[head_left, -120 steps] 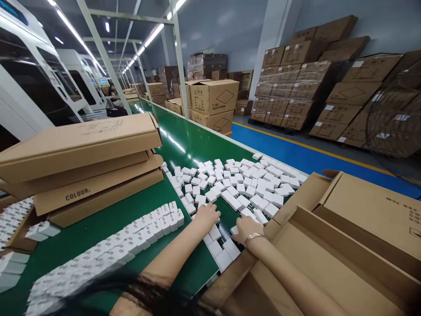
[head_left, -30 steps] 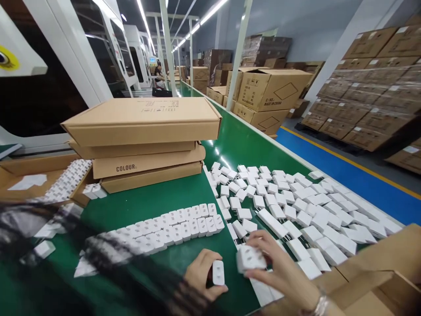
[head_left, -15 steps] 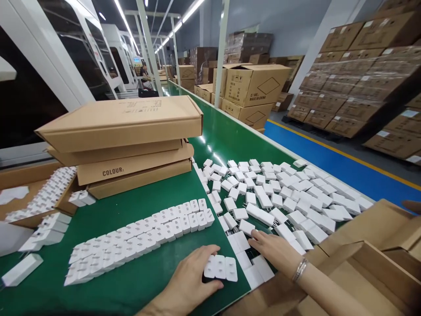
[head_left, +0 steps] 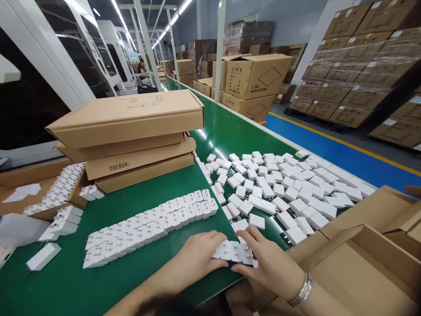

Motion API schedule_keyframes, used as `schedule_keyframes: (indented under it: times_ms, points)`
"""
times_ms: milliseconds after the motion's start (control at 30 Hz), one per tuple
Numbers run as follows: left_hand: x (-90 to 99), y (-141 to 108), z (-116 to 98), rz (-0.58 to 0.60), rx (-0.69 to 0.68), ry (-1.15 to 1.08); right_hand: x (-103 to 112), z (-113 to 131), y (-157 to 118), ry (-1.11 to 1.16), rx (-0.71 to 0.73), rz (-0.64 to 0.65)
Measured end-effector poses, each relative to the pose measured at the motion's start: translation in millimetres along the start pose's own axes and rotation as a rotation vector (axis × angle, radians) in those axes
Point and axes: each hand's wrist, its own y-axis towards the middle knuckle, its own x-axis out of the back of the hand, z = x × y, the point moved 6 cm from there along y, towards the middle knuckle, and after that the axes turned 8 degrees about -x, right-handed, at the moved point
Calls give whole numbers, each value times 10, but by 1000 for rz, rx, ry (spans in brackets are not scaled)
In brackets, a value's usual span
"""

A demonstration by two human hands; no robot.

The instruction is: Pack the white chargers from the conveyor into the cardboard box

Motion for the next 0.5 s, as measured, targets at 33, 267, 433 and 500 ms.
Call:
schedule_keyframes:
  times_ms: [33,267,433,500]
  points:
    - [2,9,-23,25,-10,29,-1,44,21,7,13,-26]
    - [74,-106,-179,53,22,89,36,158,64,282,12,-113]
    - [27,-523,-339,-138,43,-292,217,-67,-550,615,-252,-158]
    - [-160,-657,-402,-157,103,-641,124,-158,-888,813,-427,-122]
